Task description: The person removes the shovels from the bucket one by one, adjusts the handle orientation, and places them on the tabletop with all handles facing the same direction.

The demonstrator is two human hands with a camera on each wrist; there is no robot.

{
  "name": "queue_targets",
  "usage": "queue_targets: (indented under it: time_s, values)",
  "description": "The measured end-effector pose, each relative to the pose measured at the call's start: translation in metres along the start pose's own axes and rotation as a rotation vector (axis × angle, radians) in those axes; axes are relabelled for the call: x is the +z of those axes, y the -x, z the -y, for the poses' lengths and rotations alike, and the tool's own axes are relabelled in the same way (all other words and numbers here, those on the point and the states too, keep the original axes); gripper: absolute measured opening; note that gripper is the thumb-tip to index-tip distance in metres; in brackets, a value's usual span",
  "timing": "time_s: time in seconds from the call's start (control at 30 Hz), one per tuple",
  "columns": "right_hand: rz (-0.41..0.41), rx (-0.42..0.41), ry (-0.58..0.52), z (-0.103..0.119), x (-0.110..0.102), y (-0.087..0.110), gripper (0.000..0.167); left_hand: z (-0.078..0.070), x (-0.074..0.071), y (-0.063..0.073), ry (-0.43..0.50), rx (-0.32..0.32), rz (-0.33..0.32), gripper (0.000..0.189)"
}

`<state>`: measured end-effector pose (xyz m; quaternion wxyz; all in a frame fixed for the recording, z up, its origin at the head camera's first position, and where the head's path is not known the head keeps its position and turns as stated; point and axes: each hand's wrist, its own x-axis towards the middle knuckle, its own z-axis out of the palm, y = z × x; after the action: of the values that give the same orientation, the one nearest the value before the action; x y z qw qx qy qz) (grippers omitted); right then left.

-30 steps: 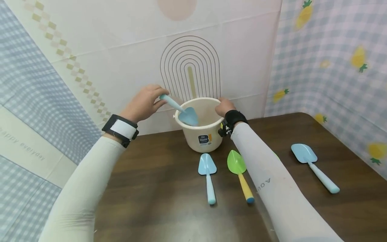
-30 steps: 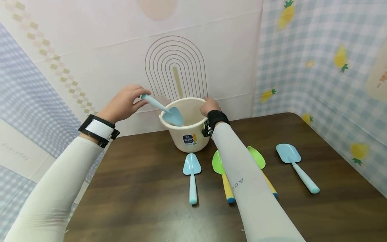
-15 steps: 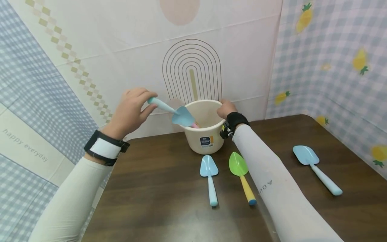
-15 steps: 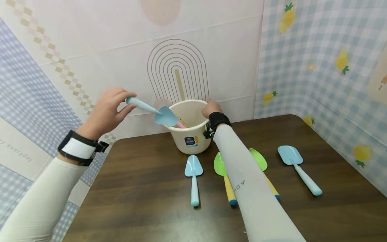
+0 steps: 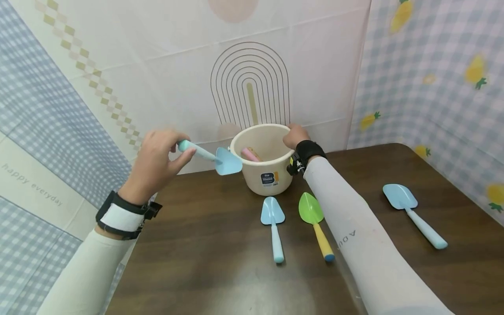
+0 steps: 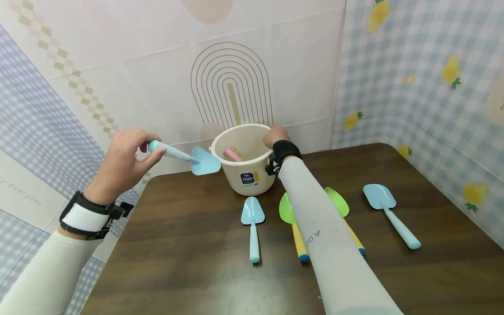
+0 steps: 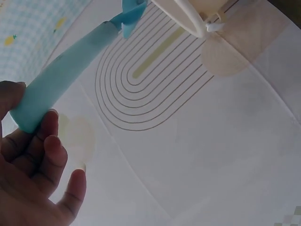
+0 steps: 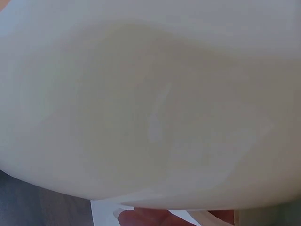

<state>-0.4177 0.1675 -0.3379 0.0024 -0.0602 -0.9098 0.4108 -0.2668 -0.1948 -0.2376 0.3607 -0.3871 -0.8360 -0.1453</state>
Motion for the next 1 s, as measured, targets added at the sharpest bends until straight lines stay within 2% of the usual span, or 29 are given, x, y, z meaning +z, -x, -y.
queue_targets:
  time_s: [0.23, 0.5, 0.7, 0.9, 1.0]
  values:
    - [-0.001, 0.002, 0.004, 0.000, 0.001, -0.001, 0.061, -0.018, 0.004, 0.029, -0.048, 0.065, -0.003, 0.025]
    - [0.000, 0.017, -0.007, -0.007, -0.003, -0.002, 0.060, -0.035, 0.029, 0.066, -0.079, 0.060, 0.037, 0.038]
    - [-0.014, 0.016, -0.003, -0.009, -0.007, -0.001, 0.061, -0.045, 0.050, 0.086, -0.089, -0.006, 0.007, 0.033]
    - [-0.011, 0.013, -0.015, -0.012, -0.007, 0.002, 0.060, -0.055, 0.065, 0.103, -0.084, -0.067, -0.026, 0.037]
    - [-0.010, 0.011, -0.022, -0.014, -0.007, 0.003, 0.061, -0.058, 0.070, 0.108, -0.087, -0.083, -0.048, 0.047]
